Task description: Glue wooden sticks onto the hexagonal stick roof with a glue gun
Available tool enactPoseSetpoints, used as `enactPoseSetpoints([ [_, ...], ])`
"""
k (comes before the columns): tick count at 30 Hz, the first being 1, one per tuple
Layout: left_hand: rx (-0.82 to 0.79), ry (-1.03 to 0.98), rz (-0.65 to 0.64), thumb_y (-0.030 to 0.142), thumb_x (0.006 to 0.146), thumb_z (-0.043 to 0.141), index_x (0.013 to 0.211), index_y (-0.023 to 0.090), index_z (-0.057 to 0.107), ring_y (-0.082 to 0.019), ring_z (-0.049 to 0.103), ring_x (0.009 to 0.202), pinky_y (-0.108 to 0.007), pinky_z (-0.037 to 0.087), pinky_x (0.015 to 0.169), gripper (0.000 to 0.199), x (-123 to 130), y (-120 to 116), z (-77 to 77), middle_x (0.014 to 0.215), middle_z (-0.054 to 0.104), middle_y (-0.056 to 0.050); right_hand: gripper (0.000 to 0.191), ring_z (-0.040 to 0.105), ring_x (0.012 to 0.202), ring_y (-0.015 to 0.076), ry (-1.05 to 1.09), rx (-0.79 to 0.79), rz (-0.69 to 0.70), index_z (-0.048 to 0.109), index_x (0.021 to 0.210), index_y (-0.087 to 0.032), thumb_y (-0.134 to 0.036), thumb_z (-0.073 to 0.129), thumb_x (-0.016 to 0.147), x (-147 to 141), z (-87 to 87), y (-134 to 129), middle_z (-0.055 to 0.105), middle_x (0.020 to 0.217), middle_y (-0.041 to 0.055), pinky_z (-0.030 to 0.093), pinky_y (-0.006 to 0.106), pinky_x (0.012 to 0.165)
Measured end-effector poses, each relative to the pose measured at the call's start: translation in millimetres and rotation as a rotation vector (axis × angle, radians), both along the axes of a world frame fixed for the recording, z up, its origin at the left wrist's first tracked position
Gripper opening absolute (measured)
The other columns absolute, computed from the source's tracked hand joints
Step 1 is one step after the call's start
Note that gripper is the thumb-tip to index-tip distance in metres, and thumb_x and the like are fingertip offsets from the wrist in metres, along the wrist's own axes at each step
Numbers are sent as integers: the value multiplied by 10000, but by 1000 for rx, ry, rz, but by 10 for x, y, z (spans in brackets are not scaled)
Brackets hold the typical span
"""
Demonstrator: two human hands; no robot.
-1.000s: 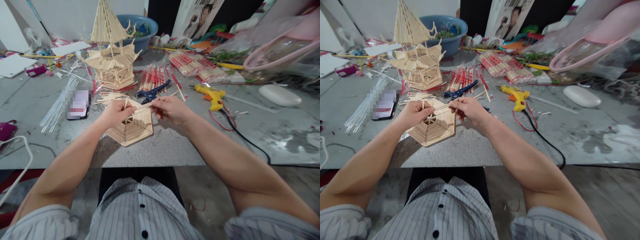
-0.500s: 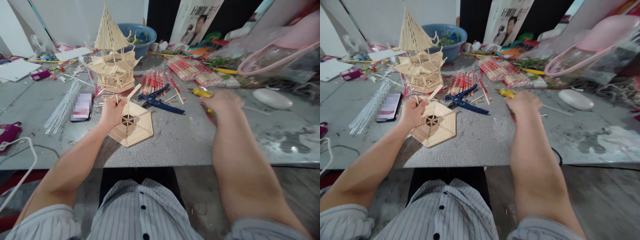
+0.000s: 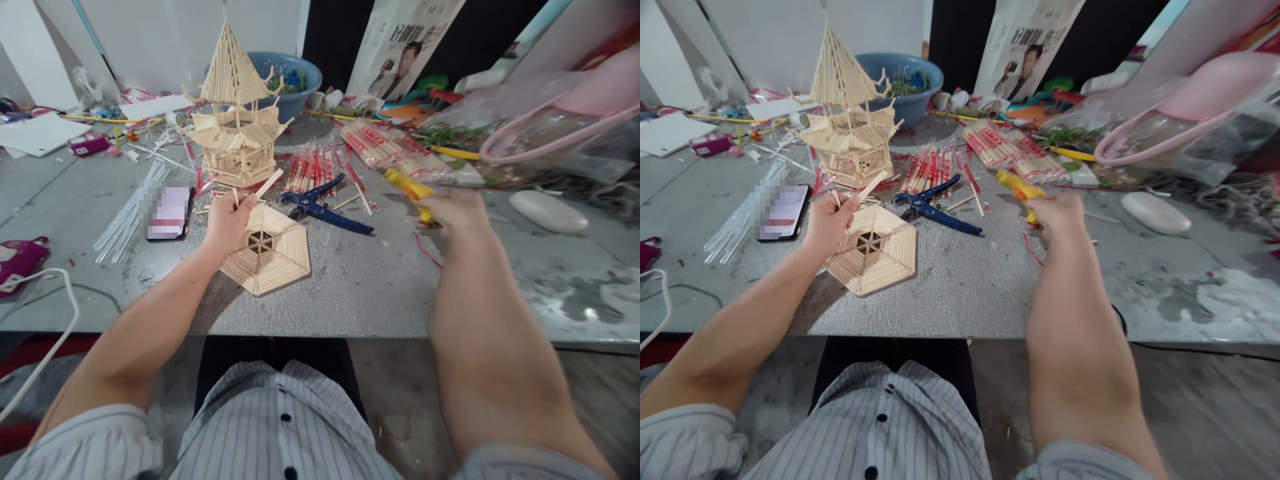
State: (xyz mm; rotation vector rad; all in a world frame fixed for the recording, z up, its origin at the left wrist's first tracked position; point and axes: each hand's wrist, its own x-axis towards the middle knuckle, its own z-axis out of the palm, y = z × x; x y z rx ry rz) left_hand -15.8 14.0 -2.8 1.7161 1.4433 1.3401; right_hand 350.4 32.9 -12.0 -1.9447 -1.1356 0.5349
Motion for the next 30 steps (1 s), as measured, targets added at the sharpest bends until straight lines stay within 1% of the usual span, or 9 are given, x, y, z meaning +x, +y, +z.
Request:
enactPoseSetpoints([
  [3, 2, 40, 11, 337, 812, 557, 582, 195, 483, -81, 341, 474, -257, 260, 488, 280, 2, -1, -6, 479, 409, 53, 145, 440, 443, 91, 219, 119, -196, 475, 656, -206, -104, 568, 701, -159, 89, 3, 457, 516, -34, 347, 281, 481],
  [6, -6, 61, 4, 328, 811, 558, 579, 196, 468, -82, 333, 475, -255, 255, 483, 281, 13, -14, -14, 487, 398, 55, 80, 411, 436, 62, 370, 232, -221, 508, 682, -190, -145, 547, 734, -362, 188, -2, 497, 597, -29, 331, 256, 452],
  [9, -24, 64, -12, 311, 811, 555, 578, 197, 463, -81, 328, 475, -255, 252, 485, 275, 29, -34, -12, 491, 392, 56, 95, 473, 469, 60, 679, 287, -105, 503, 683, -190, -103, 522, 718, -565, 250, -45, 510, 622, -38, 387, 240, 491],
  [12, -22, 80, -19, 306, 810, 558, 572, 196, 464, -83, 322, 480, -259, 251, 490, 279, 42, -52, 0, 498, 387, 55, 154, 552, 536, 73, 967, 283, 110, 509, 696, -192, -44, 518, 653, -731, 264, -126, 556, 669, -34, 426, 241, 561],
  [14, -20, 91, -15, 307, 810, 562, 571, 195, 468, -85, 323, 485, -259, 252, 491, 280, 47, -58, 8, 496, 385, 55, 170, 551, 536, 80, 947, 289, 245, 520, 713, -203, -64, 552, 620, -802, 251, -179, 603, 739, -21, 422, 250, 557],
  [18, -18, 111, 2, 305, 802, 569, 571, 193, 482, -90, 341, 492, -261, 259, 493, 271, 50, -62, 16, 497, 401, 51, 171, 504, 501, 101, 770, 303, 548, 562, 782, -252, -199, 625, 632, -864, 206, -245, 641, 811, -12, 424, 289, 528],
  [20, -17, 118, 7, 305, 801, 570, 572, 192, 490, -91, 342, 493, -262, 259, 493, 267, 52, -60, 12, 497, 406, 50, 202, 503, 506, 96, 732, 285, 642, 584, 831, -266, -250, 652, 641, -891, 189, -261, 650, 846, -15, 453, 302, 563],
  [24, -13, 129, 16, 306, 803, 568, 582, 190, 499, -91, 339, 498, -261, 258, 496, 259, 52, -50, -9, 501, 407, 51, 303, 491, 482, 58, 695, 265, 709, 609, 890, -243, -273, 718, 609, -992, 160, -278, 663, 926, -13, 468, 283, 570],
  [30, 41, 215, 41, 277, 800, 565, 544, 186, 475, -92, 341, 520, -272, 252, 530, 286, 41, -26, -19, 501, 392, 51, 307, 438, 470, 74, 490, 244, 747, 594, 797, -226, -480, 721, 681, -1171, 132, -323, 635, 796, 15, 376, 262, 465],
])
